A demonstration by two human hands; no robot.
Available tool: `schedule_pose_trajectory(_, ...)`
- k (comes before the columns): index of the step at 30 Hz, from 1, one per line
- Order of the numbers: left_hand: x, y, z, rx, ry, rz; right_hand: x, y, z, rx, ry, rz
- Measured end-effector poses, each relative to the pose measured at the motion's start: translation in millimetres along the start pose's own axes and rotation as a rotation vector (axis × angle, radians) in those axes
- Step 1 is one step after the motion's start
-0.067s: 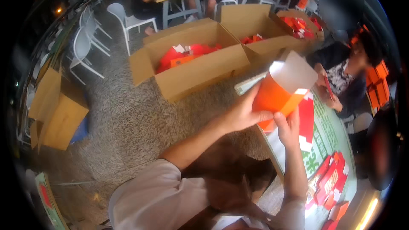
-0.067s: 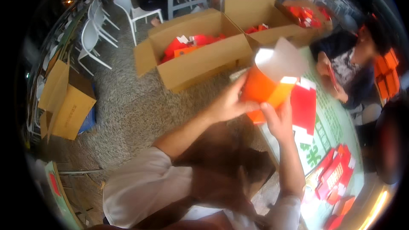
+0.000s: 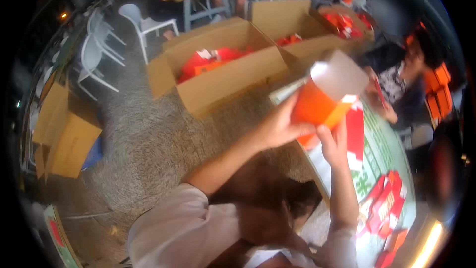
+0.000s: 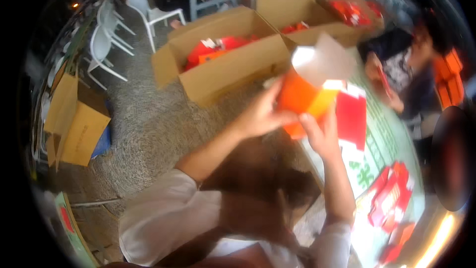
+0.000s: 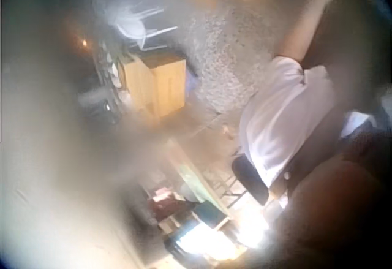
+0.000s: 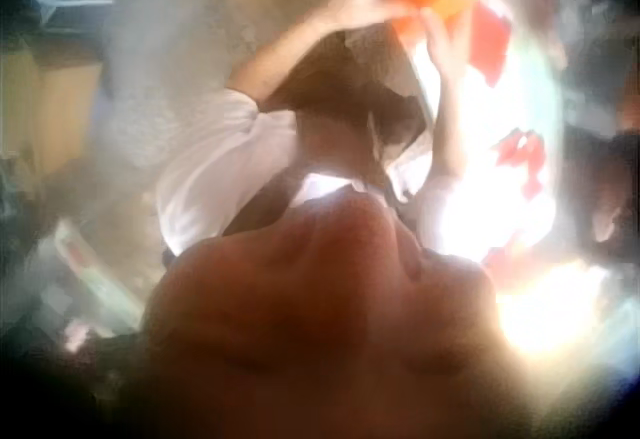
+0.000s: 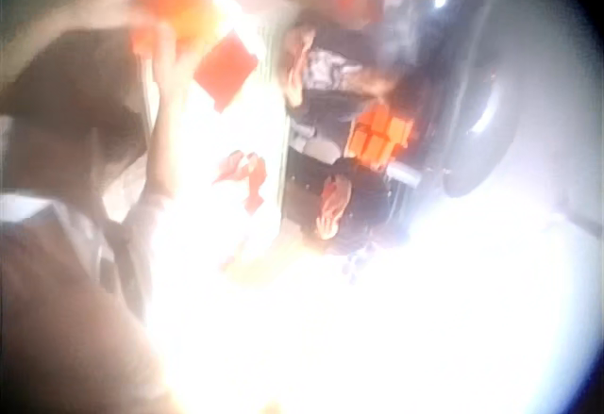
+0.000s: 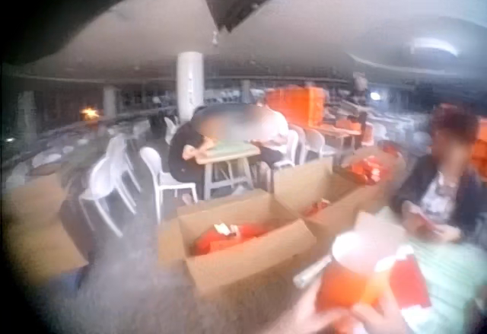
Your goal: The person assembles flat orange and red paper envelopes by folding and tucking flaps into slots. They handle each envelope one at a time, folding the sides and bottom, then inserting a printed card into the finished envelope.
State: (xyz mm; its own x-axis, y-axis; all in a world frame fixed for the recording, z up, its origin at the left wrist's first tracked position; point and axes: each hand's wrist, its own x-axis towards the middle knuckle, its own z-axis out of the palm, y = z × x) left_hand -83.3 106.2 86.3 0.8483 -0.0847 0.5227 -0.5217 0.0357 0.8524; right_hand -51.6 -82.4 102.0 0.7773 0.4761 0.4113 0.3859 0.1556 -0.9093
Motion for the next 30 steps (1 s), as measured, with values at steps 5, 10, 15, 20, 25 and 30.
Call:
schedule_pose_trajectory(5,5.2,25.9,-9.9,-0.061,-0.069,0.018,6.5,-17.6,5.5,0.059,-0.113,-0.048)
schedule_pose_trajectory(10,3.9,19.6,7.6,-0.159,-0.089,-0.041,-0.4,-15.8,-14.2,0.099,-0.046,0.022)
schedule_pose_trajectory(15,11.6,16.9,21.7,-0.220,-0.034,0.015,3.5,-22.5,-26.0,0.152,0.083,-0.008)
schedule_pose_trajectory(20,12.1,5.4,22.3,-0.157,0.021,-0.034,16.1,-17.1,-33.1,-0.049,0.271,-0.096)
schedule_pose_trajectory(25,7.1,6.6,23.8,-0.116,0.028,0.016,19.8,-9.8,-32.2,0.011,0.324,-0.120)
schedule_pose_trajectory(30,12.0,14.3,13.2,-0.299,0.145,0.114,14.2,-12.6,-24.8,-0.027,0.183,-0.070)
